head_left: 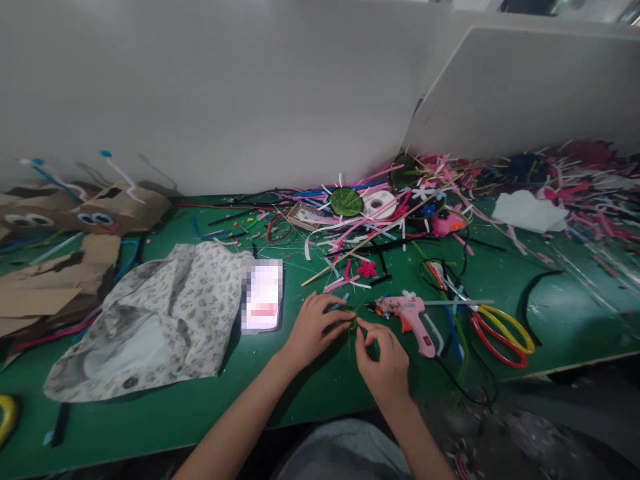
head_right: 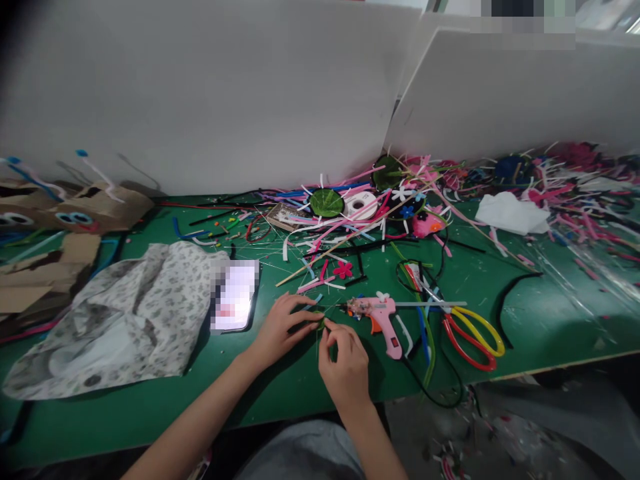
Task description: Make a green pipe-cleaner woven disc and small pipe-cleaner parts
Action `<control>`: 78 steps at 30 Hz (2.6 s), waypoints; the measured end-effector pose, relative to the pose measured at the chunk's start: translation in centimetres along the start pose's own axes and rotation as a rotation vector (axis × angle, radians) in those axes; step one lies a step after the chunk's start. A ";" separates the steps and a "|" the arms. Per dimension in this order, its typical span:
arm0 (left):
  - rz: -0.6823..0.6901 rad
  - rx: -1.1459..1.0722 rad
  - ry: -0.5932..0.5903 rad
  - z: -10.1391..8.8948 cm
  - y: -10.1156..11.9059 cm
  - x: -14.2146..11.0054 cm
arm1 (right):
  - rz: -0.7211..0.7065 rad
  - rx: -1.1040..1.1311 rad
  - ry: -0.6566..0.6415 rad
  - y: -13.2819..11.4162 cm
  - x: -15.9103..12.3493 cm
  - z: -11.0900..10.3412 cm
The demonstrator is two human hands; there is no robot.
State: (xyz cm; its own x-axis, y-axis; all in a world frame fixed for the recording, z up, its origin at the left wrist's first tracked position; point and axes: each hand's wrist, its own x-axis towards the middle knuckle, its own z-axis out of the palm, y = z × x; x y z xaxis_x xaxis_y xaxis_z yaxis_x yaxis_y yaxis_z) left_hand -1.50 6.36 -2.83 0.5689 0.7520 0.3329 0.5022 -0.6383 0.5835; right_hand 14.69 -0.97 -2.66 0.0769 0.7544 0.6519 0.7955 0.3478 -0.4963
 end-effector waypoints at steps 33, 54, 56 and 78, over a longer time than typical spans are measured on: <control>-0.006 0.045 -0.017 -0.1 0.0 0.1 | -0.028 -0.035 -0.090 0.3 -0.1 -0.2; -0.106 0.057 0.102 0.4 1.9 0.4 | -0.010 -0.016 -0.089 0.6 -0.2 -0.4; -0.132 0.068 0.132 0.8 2.1 0.4 | -0.006 -0.008 -0.093 0.7 -0.1 -0.4; -0.137 0.063 0.127 -0.2 1.6 -0.5 | 0.151 0.004 -0.165 0.1 -0.8 -0.2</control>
State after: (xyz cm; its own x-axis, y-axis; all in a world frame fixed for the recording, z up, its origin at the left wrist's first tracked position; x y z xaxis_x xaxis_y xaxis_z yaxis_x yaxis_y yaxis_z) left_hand -1.12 5.03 -1.91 0.4077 0.8449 0.3462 0.6118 -0.5343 0.5833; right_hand 14.85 -1.71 -3.12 0.0952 0.8789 0.4674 0.7802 0.2258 -0.5834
